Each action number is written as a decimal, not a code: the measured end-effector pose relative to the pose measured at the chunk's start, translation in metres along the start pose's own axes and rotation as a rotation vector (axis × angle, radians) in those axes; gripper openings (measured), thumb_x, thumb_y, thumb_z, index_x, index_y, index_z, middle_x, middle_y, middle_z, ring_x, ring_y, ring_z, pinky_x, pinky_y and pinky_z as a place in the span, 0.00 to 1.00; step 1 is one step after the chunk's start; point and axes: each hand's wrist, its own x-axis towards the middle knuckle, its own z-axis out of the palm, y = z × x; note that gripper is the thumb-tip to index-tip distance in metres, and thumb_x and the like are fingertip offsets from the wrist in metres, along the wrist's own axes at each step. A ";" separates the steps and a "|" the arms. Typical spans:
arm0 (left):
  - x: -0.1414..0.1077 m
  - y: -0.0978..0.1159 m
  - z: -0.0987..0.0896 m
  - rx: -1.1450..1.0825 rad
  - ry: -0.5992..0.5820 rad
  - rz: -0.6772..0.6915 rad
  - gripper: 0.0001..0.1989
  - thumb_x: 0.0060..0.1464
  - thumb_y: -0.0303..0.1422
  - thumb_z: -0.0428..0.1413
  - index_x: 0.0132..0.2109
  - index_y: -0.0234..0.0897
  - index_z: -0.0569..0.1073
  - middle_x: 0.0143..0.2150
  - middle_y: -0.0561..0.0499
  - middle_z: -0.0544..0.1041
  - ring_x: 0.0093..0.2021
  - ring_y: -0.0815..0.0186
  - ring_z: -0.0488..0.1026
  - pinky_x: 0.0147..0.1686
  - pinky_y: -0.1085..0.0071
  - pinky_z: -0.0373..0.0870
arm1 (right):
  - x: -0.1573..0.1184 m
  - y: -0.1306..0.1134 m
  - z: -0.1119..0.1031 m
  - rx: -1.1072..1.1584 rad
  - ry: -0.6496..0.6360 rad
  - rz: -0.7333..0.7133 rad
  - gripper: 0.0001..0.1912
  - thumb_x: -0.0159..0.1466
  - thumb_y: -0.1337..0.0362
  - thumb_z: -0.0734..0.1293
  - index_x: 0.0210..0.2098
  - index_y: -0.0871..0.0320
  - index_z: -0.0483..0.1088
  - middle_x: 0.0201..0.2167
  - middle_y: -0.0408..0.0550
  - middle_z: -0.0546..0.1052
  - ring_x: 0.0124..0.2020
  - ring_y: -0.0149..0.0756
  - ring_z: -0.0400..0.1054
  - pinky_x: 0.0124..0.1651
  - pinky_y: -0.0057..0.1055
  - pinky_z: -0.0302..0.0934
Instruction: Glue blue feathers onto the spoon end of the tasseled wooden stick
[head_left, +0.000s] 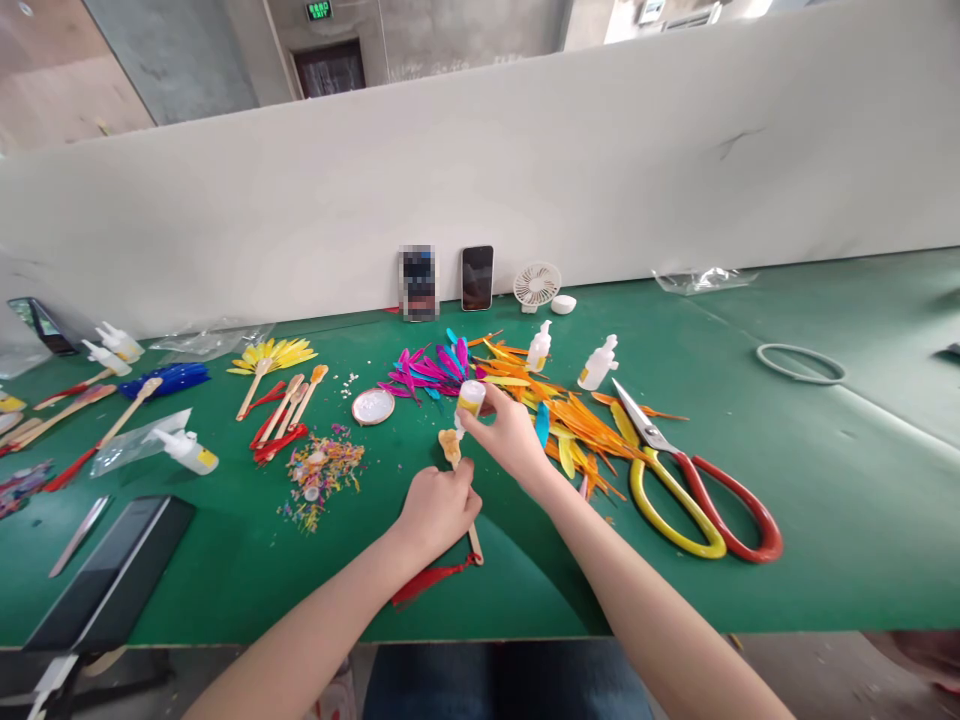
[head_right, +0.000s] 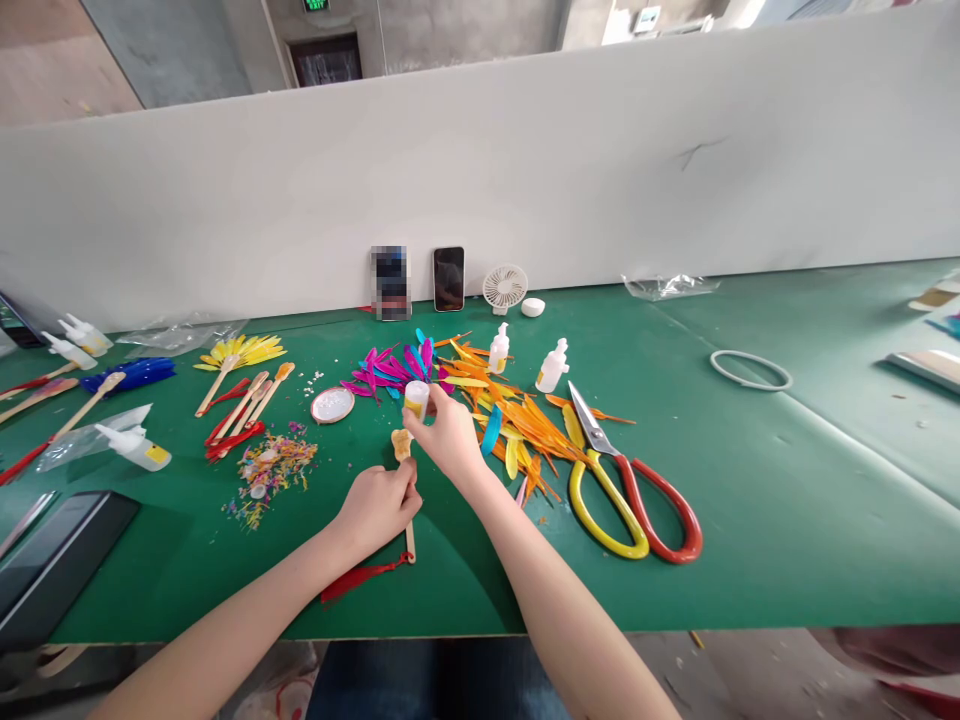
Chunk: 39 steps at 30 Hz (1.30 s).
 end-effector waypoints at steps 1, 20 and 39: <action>0.000 0.000 0.000 0.000 -0.002 0.001 0.12 0.48 0.25 0.42 0.39 0.31 0.67 0.24 0.47 0.74 0.28 0.60 0.73 0.31 0.67 0.66 | 0.000 0.000 0.000 0.002 0.017 0.005 0.05 0.50 0.62 0.61 0.25 0.56 0.61 0.23 0.45 0.73 0.28 0.37 0.69 0.33 0.32 0.61; 0.000 0.000 -0.001 -0.006 0.008 -0.020 0.12 0.48 0.26 0.43 0.39 0.32 0.66 0.24 0.48 0.74 0.29 0.60 0.73 0.31 0.68 0.66 | 0.000 0.000 -0.002 0.075 -0.083 -0.048 0.05 0.50 0.63 0.61 0.26 0.57 0.62 0.25 0.45 0.73 0.28 0.35 0.69 0.35 0.31 0.62; -0.001 0.000 0.000 -0.007 0.004 0.003 0.12 0.48 0.25 0.43 0.39 0.31 0.66 0.26 0.47 0.75 0.28 0.62 0.73 0.33 0.68 0.66 | -0.002 -0.002 -0.006 0.107 -0.222 -0.122 0.05 0.49 0.65 0.60 0.27 0.58 0.62 0.24 0.43 0.71 0.29 0.34 0.65 0.33 0.29 0.59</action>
